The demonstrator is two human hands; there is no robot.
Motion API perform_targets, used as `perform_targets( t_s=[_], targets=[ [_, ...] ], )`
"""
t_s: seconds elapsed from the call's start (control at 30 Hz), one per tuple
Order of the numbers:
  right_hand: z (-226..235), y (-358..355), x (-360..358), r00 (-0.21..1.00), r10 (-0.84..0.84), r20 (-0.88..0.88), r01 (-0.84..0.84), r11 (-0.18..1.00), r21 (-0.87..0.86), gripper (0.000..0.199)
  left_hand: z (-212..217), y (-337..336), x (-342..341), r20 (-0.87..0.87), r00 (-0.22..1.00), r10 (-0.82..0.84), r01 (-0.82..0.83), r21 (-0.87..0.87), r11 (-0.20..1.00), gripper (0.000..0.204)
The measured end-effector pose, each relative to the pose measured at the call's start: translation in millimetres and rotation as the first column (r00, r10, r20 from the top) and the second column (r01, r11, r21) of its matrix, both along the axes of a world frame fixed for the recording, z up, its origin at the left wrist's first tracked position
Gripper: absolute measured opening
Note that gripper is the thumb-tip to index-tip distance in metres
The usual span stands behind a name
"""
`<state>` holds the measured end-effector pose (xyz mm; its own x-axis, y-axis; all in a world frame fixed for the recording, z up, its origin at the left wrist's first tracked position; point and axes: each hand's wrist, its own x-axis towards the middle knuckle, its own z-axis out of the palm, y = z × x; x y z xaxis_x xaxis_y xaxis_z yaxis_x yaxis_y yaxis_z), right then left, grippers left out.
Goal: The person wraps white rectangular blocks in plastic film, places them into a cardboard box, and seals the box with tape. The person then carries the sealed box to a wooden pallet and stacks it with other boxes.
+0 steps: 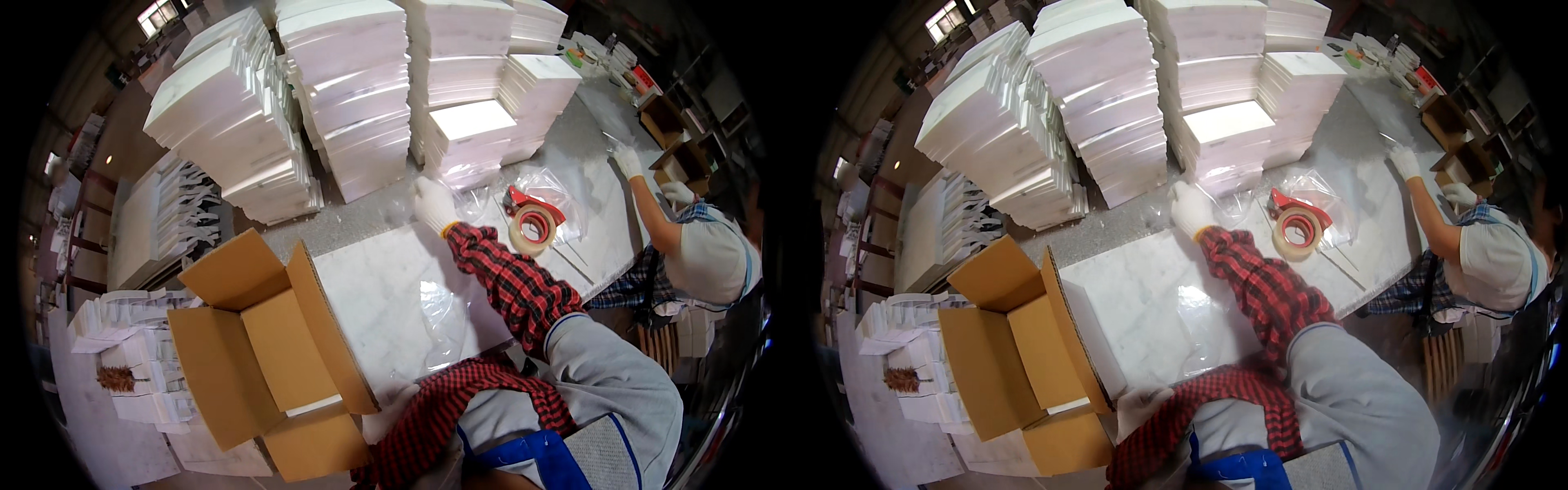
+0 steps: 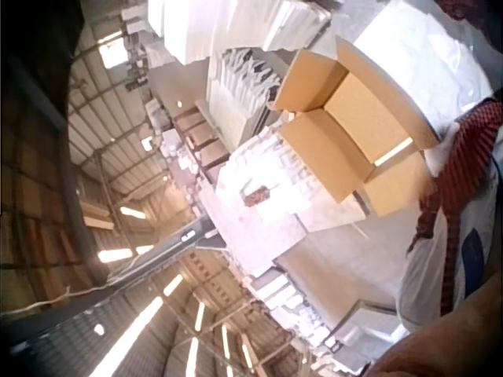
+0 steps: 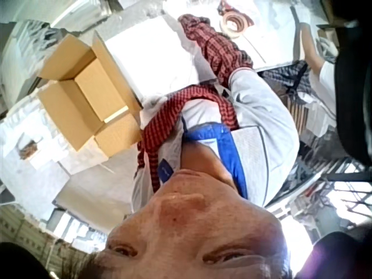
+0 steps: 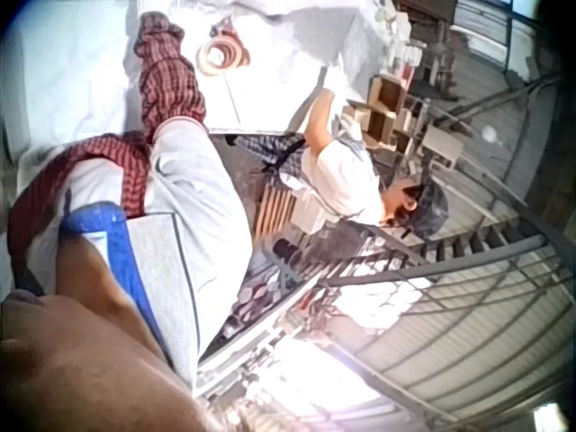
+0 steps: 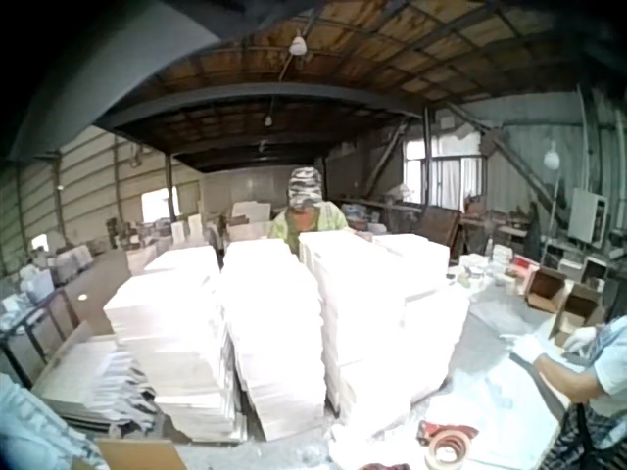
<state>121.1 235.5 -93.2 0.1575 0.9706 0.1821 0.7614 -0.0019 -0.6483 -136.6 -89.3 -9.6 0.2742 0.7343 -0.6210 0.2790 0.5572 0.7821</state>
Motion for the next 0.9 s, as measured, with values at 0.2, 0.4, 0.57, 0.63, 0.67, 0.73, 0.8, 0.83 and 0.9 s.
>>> perform_targets(
  t_s=[0.2, 0.4, 0.57, 0.63, 0.67, 0.73, 0.8, 0.83, 0.9],
  targets=[
    [-23, 35, -31, 0.952, -0.179, -0.248, 0.279, 0.84, 0.466, 0.045, -23, 0, 3, 0.051, 0.997, 0.054, -0.059, 0.094, 0.994, 0.023],
    [-1, 67, -57, 0.243, -0.245, -0.938, 0.351, 0.924, -0.151, 0.073, -28, -19, 9, 0.021, 0.985, 0.173, -0.174, 0.045, 0.984, 0.029],
    [-24, 93, -45, 0.331, -0.477, -0.814, 0.372, 0.859, -0.352, 0.086, -17, -12, 22, -0.089, 0.978, 0.187, -0.184, 0.044, 0.982, 0.023],
    [2, 79, -50, 0.366, -0.419, -0.831, 0.332, 0.893, -0.304, 0.086, -28, -16, 23, -0.156, 0.969, 0.192, -0.164, 0.176, 0.971, 0.016],
    [17, 71, -47, 0.386, -0.389, -0.836, 0.315, 0.908, -0.276, 0.086, -29, -14, 23, -0.156, 0.967, 0.203, -0.166, 0.221, 0.961, 0.015],
    [35, 39, -42, 0.366, -0.317, -0.875, 0.193, 0.946, -0.262, 0.079, -36, -11, 19, -0.217, 0.962, 0.168, -0.119, 0.224, 0.967, 0.016],
    [24, -8, -42, 0.45, -0.034, -0.892, 0.151, 0.988, 0.038, 0.066, -17, 7, 31, -0.286, 0.947, 0.146, -0.091, 0.197, 0.976, 0.017],
    [49, -47, -44, 0.618, 0.021, -0.786, 0.047, 0.997, 0.063, 0.065, -11, 6, 33, -0.32, 0.935, 0.153, -0.098, 0.183, 0.978, 0.017],
    [50, -106, -33, 0.68, 0.084, -0.728, -0.049, 0.996, 0.069, 0.064, -28, -1, 24, -0.298, 0.949, 0.107, -0.041, 0.219, 0.975, 0.02]
  ],
)
